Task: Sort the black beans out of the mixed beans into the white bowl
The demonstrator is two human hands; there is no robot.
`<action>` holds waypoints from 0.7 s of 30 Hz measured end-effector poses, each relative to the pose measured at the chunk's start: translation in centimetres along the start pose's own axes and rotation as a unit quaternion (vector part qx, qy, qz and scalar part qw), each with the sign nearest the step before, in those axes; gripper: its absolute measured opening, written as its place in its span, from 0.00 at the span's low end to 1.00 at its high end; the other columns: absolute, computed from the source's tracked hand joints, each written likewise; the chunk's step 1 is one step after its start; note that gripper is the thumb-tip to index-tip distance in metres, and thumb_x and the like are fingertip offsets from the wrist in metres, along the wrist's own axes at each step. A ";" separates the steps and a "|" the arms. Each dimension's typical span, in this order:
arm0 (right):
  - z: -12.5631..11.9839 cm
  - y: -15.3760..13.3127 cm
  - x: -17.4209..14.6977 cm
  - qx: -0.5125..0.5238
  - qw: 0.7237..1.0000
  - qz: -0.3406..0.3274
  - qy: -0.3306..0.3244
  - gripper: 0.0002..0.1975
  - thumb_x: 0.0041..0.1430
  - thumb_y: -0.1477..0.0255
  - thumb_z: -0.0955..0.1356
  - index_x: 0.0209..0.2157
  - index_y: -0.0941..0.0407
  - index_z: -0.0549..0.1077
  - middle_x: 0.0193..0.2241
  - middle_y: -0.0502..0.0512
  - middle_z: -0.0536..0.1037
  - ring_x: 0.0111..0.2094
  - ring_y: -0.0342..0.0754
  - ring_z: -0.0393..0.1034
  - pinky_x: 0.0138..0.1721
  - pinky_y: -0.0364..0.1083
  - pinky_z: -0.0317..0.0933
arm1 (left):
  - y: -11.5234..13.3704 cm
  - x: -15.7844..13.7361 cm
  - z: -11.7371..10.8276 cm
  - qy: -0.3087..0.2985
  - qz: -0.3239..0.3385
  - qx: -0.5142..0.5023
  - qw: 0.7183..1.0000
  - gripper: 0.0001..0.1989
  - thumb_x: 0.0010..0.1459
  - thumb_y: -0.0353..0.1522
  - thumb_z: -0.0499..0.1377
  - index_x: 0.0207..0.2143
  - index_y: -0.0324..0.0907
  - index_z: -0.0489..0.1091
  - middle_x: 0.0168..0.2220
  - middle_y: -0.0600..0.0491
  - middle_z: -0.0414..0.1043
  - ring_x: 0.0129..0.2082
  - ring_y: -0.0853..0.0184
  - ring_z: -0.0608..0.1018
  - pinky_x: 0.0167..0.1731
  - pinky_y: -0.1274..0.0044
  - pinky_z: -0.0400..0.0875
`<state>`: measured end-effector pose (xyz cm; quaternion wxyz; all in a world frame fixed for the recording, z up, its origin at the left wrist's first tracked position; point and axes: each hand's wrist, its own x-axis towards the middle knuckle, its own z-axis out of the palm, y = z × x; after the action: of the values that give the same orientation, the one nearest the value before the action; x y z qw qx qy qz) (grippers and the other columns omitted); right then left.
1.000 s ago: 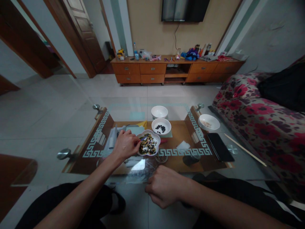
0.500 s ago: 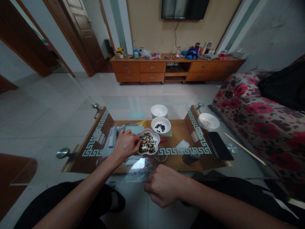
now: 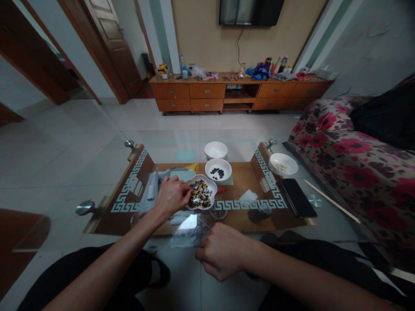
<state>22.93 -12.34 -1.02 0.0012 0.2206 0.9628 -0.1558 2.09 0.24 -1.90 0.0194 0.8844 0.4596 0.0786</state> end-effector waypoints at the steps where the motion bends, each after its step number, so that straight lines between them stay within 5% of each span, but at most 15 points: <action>1: 0.0 0.0 0.0 0.001 1.000 0.000 0.000 0.08 0.61 0.67 0.70 0.33 0.57 0.79 0.28 0.52 0.80 0.27 0.49 0.73 0.25 0.51 0.49 | 0.0 0.0 -0.1 0.001 -0.003 0.002 1.000 0.16 0.68 0.37 0.56 0.31 0.46 0.82 0.32 0.49 0.83 0.39 0.55 0.74 0.40 0.65 0.55; 21: -0.1 0.0 0.0 -0.006 1.000 0.009 -0.020 0.09 0.63 0.66 0.70 0.36 0.56 0.80 0.29 0.53 0.81 0.27 0.49 0.73 0.26 0.50 0.49 | 0.4 0.1 0.3 0.011 -0.017 -0.009 1.000 0.15 0.68 0.38 0.57 0.32 0.48 0.82 0.31 0.50 0.82 0.38 0.56 0.74 0.42 0.65 0.57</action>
<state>22.88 -12.32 -0.86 0.0237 0.2264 0.9614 -0.1545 2.52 0.16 -2.16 0.0238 0.8753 0.4742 0.0920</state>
